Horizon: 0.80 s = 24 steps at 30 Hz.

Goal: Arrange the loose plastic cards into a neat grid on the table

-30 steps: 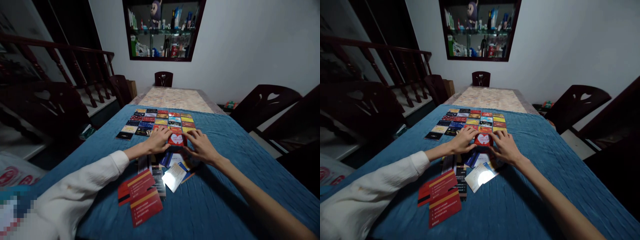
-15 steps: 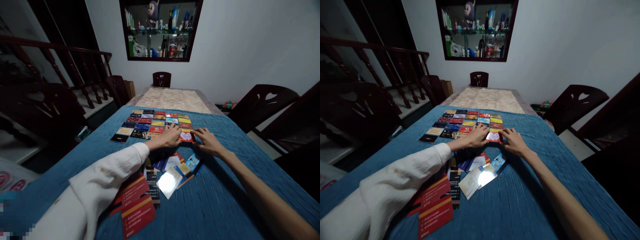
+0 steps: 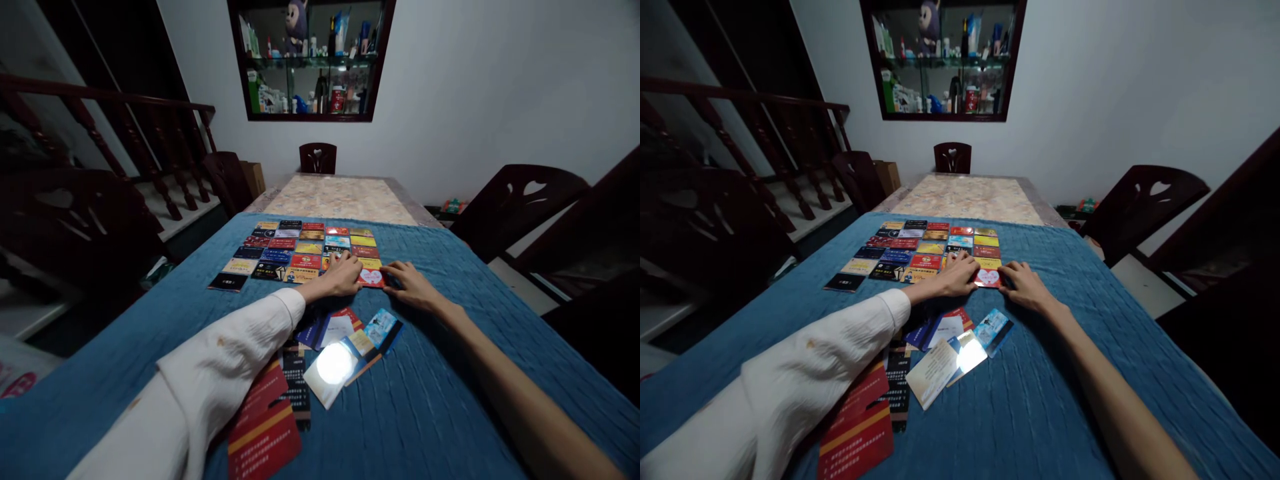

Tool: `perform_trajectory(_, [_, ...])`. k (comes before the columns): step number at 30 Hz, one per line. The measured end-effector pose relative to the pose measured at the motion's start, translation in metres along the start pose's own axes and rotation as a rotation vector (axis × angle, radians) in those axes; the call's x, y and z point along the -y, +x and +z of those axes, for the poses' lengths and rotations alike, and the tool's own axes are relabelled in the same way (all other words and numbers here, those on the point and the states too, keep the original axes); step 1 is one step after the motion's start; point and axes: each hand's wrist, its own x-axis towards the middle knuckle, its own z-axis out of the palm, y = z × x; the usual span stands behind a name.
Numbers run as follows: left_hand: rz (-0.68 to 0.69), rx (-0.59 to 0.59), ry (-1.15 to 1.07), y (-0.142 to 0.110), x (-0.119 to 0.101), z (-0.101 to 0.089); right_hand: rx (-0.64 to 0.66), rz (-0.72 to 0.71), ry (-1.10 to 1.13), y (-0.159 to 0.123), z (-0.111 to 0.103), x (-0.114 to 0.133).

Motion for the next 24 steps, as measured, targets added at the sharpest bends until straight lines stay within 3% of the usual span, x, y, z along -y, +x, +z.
perform_trajectory(14, [0.004, 0.027, -0.033, 0.0009, 0.0026, 0.0014, 0.058, 0.063, 0.020, -0.0008, 0.0018, 0.0043])
perform_trajectory(24, [0.016, 0.020, -0.034, 0.0021, 0.0050, 0.0059, 0.021, 0.025, 0.021, -0.0013, 0.0054, -0.0021])
